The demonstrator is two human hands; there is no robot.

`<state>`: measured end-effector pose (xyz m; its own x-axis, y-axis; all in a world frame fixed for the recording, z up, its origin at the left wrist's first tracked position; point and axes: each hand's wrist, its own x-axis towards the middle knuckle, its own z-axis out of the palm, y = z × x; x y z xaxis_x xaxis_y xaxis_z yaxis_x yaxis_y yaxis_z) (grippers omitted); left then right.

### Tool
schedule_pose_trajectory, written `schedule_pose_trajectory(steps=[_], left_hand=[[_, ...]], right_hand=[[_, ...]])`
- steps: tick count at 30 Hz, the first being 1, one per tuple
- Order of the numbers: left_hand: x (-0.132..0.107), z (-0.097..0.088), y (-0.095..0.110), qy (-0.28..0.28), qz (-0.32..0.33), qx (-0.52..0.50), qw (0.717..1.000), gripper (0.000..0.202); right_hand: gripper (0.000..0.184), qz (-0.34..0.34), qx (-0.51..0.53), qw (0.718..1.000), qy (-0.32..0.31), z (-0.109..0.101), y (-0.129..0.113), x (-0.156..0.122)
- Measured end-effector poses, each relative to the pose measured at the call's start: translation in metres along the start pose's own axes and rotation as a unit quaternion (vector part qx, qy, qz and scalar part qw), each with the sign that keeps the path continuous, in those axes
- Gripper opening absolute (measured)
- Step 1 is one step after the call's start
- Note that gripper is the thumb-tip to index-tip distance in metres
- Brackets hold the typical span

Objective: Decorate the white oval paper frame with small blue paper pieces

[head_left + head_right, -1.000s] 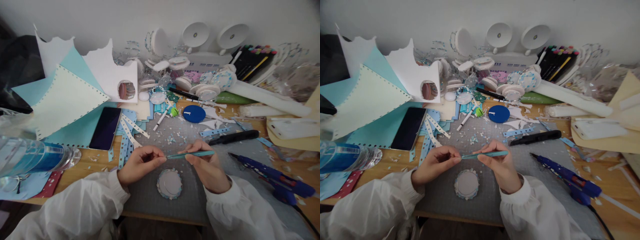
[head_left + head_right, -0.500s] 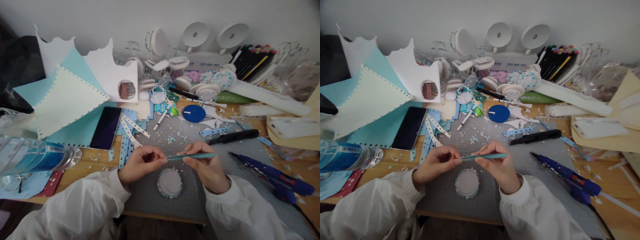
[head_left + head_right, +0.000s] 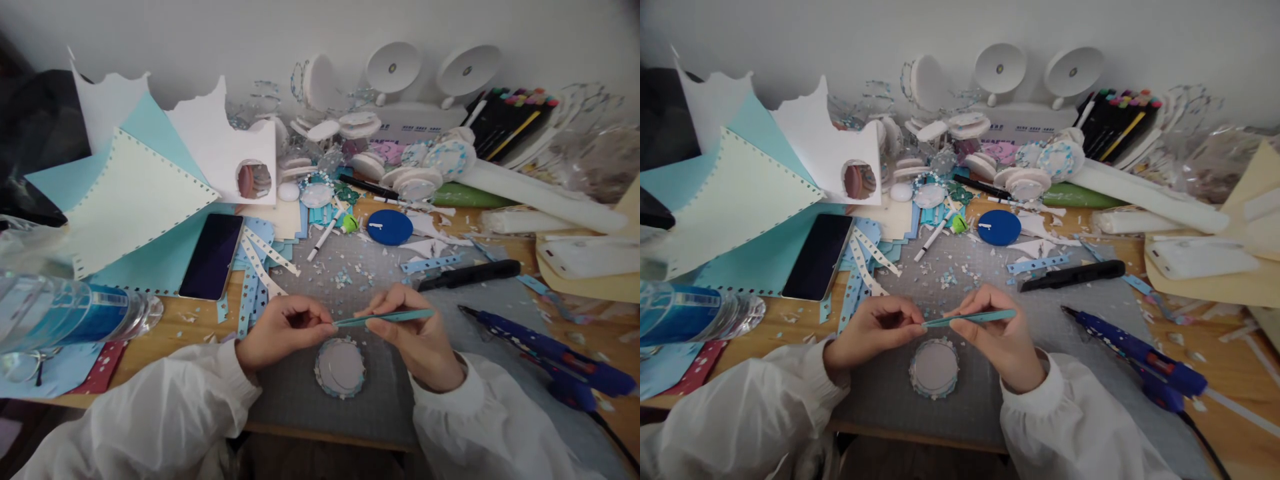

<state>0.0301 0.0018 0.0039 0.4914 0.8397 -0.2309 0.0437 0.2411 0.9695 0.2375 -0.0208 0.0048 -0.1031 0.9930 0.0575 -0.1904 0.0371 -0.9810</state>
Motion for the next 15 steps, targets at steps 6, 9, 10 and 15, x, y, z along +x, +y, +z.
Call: schedule_pose_trajectory(steps=[6, 9, 10, 15], left_hand=[[-0.0012, 0.0004, 0.0017, 0.0, 0.0, 0.018, 1.0, 0.021], [-0.0009, 0.0003, 0.0026, -0.002, 0.001, 0.026, 1.0, 0.023], [-0.0009, 0.0002, 0.0027, -0.005, 0.004, 0.028, 1.0, 0.023], [-0.0016, 0.0001, 0.0022, -0.008, 0.018, 0.033, 0.999, 0.02]], right_hand=[[0.016, 0.02, 0.005, 1.0, 0.001, -0.0004, 0.0, 0.001], [0.019, 0.054, 0.025, 0.998, 0.01, 0.0011, -0.0003, 0.0021], [0.021, 0.068, 0.036, 0.997, 0.015, 0.0016, -0.0004, 0.0025], [0.024, 0.111, 0.106, 0.987, 0.043, 0.0015, -0.0007, 0.0058]])
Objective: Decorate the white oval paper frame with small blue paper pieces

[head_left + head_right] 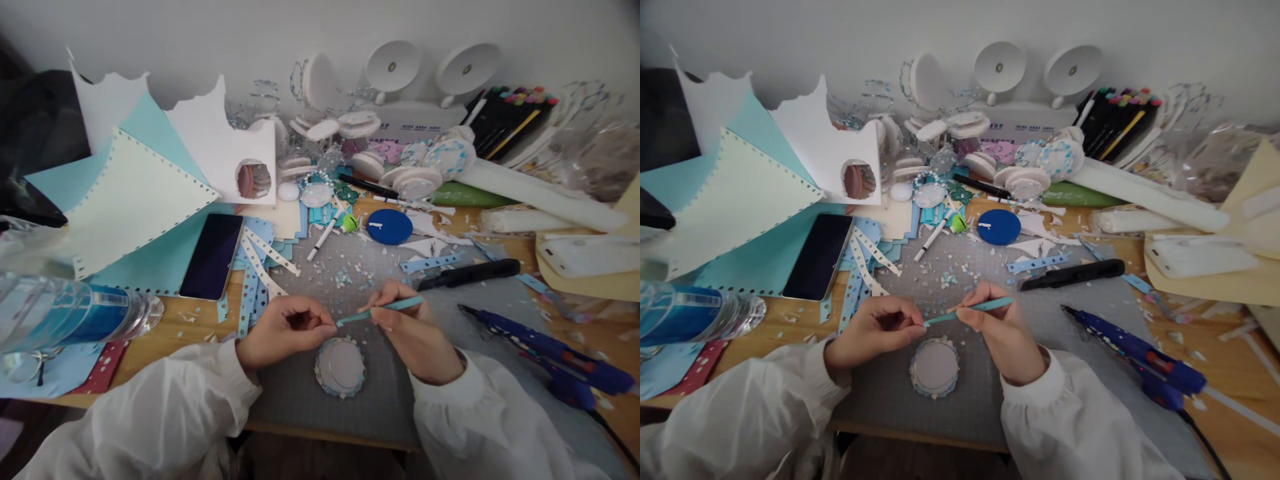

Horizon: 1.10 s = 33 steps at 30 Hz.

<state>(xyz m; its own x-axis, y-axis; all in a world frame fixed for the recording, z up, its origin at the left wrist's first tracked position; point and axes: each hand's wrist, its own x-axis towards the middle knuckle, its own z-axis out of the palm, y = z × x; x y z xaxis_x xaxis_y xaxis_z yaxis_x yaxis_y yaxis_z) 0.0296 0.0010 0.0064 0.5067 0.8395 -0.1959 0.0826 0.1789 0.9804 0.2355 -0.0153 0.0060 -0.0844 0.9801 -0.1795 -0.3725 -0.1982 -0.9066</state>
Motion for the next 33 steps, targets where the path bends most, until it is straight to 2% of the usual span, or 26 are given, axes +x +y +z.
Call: schedule_pose_trajectory(steps=[4, 12, 18, 21, 24, 26, 28, 30, 32, 33], left_hand=[[0.0, -0.001, -0.002, 0.004, 0.014, -0.007, 1.0, 0.02], [0.0, -0.001, -0.005, 0.006, 0.024, -0.038, 0.999, 0.02], [0.001, -0.001, 0.002, 0.065, 0.017, -0.011, 0.998, 0.028], [0.0, -0.003, 0.003, 0.077, 0.014, -0.015, 0.997, 0.032], [-0.001, -0.005, -0.001, 0.073, 0.01, -0.032, 0.997, 0.037], [-0.002, -0.005, -0.004, 0.053, 0.004, -0.063, 0.997, 0.041], [-0.003, -0.005, -0.006, 0.022, -0.002, -0.11, 0.994, 0.043], [-0.004, -0.004, -0.005, -0.007, -0.008, -0.153, 0.988, 0.046], [-0.005, -0.003, -0.004, -0.018, -0.016, -0.179, 0.984, 0.049], [-0.005, -0.002, -0.003, -0.014, -0.023, -0.187, 0.982, 0.048]], right_hand=[[0.023, -0.004, 0.015, 1.0, 0.023, -0.002, 0.0, 0.002], [0.024, -0.028, -0.022, 0.999, 0.029, 0.0, 0.002, 0.0], [0.021, -0.142, -0.094, 0.983, 0.072, -0.004, 0.0, 0.002], [0.017, -0.229, -0.134, 0.961, 0.08, 0.0, -0.005, -0.004], [0.021, -0.328, -0.265, 0.904, 0.069, 0.011, -0.013, -0.016], [0.027, -0.387, -0.372, 0.843, 0.032, 0.021, -0.018, -0.025], [0.029, -0.454, -0.467, 0.758, -0.027, 0.031, -0.021, -0.03], [0.023, -0.516, -0.548, 0.654, -0.075, 0.041, -0.022, -0.032], [0.019, -0.554, -0.608, 0.56, -0.097, 0.048, -0.019, -0.03], [0.019, -0.564, -0.629, 0.525, -0.102, 0.051, -0.017, -0.029]])
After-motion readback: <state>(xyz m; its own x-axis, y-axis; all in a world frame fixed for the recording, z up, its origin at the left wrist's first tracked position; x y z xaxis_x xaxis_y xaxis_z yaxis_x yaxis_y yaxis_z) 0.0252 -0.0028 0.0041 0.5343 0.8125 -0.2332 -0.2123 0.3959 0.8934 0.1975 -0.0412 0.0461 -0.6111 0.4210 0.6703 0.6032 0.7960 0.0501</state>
